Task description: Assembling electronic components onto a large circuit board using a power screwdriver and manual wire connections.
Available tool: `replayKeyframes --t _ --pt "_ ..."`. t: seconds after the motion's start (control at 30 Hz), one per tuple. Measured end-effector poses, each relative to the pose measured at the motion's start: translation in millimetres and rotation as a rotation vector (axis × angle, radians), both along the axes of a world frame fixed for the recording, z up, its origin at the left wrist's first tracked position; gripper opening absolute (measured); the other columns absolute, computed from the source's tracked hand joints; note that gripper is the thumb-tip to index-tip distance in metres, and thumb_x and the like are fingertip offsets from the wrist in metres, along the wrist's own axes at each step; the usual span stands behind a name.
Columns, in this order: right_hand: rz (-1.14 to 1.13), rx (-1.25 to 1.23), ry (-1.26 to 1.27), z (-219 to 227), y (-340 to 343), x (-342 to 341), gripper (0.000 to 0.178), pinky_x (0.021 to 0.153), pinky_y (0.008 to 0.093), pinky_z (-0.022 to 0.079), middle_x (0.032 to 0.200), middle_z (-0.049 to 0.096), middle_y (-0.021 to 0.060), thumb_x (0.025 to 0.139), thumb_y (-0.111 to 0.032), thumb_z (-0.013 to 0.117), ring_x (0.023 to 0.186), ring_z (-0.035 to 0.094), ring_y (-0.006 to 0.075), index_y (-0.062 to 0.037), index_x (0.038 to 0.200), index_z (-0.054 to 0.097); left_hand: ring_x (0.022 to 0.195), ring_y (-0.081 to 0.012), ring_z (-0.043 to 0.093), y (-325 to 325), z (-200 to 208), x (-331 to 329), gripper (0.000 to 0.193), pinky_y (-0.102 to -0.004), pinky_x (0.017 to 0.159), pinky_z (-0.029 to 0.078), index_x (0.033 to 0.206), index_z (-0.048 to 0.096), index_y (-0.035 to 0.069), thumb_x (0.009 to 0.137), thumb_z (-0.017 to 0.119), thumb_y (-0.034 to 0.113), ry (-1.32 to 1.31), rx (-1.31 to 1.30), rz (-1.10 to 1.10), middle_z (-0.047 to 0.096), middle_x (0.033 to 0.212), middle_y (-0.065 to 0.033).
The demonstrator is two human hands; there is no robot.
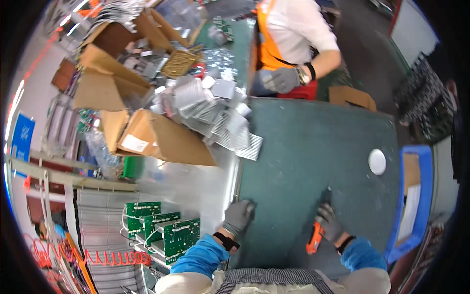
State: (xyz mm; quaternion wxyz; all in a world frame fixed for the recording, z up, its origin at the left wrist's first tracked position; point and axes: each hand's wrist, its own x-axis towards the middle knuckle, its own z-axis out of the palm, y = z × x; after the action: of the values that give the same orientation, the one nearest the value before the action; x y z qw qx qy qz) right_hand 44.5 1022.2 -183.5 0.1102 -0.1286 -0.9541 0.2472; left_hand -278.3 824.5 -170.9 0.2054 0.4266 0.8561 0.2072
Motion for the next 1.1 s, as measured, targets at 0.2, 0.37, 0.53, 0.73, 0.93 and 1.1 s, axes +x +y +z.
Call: replayKeyframes --t 0.2,0.37,0.53,0.73,0.93,1.1 --pt "-0.056 -0.004 0.037 8.0 -9.3 1.5 0.032 0.101 0.0534 0.037 0.119 0.050 0.0153 0.072 -0.012 0.066 0.122 0.043 0.0397 -0.0113 0.102 0.055 0.070 -0.0153 0.057 -25.8 -11.3 4.8 0.022 -0.0285 0.060 0.047 0.104 0.058 0.004 0.095 0.051 0.024 -0.893 0.254 0.566 0.060 0.079 -0.0035" --pt "-0.340 -0.416 0.232 21.6 -11.1 -9.7 0.034 0.105 0.0508 0.032 0.120 0.048 0.0156 0.073 -0.003 0.065 0.125 0.041 0.0385 -0.0104 0.103 0.051 0.092 -0.0153 0.058 -32.7 -6.2 14.1 0.034 -0.0250 0.074 0.049 0.127 0.046 -0.001 0.095 0.048 0.010 -1.667 0.449 0.643 0.057 0.108 -0.0098" --pt "-0.353 -0.383 0.656 79.7 -13.2 -46.6 0.042 0.102 0.0488 0.039 0.133 0.043 0.0106 0.086 -0.012 0.066 0.129 0.039 0.0329 -0.0167 0.123 0.048 0.116 -0.0277 0.053 -22.0 14.5 25.3 0.033 -0.0361 0.099 0.047 0.126 0.045 -0.006 0.094 0.043 0.004 -2.008 0.726 0.653 0.052 0.125 -0.0179" --pt "-0.198 -0.613 0.903 105.5 -34.5 -62.7 0.047 0.099 0.0502 0.046 0.134 0.044 0.0088 0.085 -0.020 0.069 0.132 0.036 0.0330 -0.0211 0.126 0.047 0.120 -0.0369 0.049 -37.6 18.4 27.6 0.033 -0.0474 0.099 0.047 0.119 0.050 -0.010 0.090 0.043 0.003 -2.272 0.919 0.773 0.050 0.128 -0.0236" --pt "-0.222 -0.610 0.946 131.3 -55.5 -49.1 0.049 0.096 0.0500 0.048 0.132 0.046 0.0100 0.083 -0.029 0.071 0.128 0.040 0.0337 -0.0184 0.125 0.048 0.124 -0.0400 0.045 -71.6 36.7 42.6 0.037 -0.0472 0.102 0.045 0.124 0.044 -0.010 0.090 0.037 0.002 -2.131 0.979 0.707 0.043 0.132 -0.0252" --pt "0.169 -0.955 0.812 145.1 -78.7 -33.2 0.054 0.096 0.0482 0.045 0.124 0.051 0.0100 0.077 -0.029 0.078 0.128 0.041 0.0325 -0.0159 0.121 0.050 0.129 -0.0427 0.037 -82.3 66.9 48.8 0.048 -0.0517 0.106 0.039 0.129 0.039 -0.013 0.087 0.043 0.010 -2.121 1.014 0.638 0.037 0.139 -0.0281"
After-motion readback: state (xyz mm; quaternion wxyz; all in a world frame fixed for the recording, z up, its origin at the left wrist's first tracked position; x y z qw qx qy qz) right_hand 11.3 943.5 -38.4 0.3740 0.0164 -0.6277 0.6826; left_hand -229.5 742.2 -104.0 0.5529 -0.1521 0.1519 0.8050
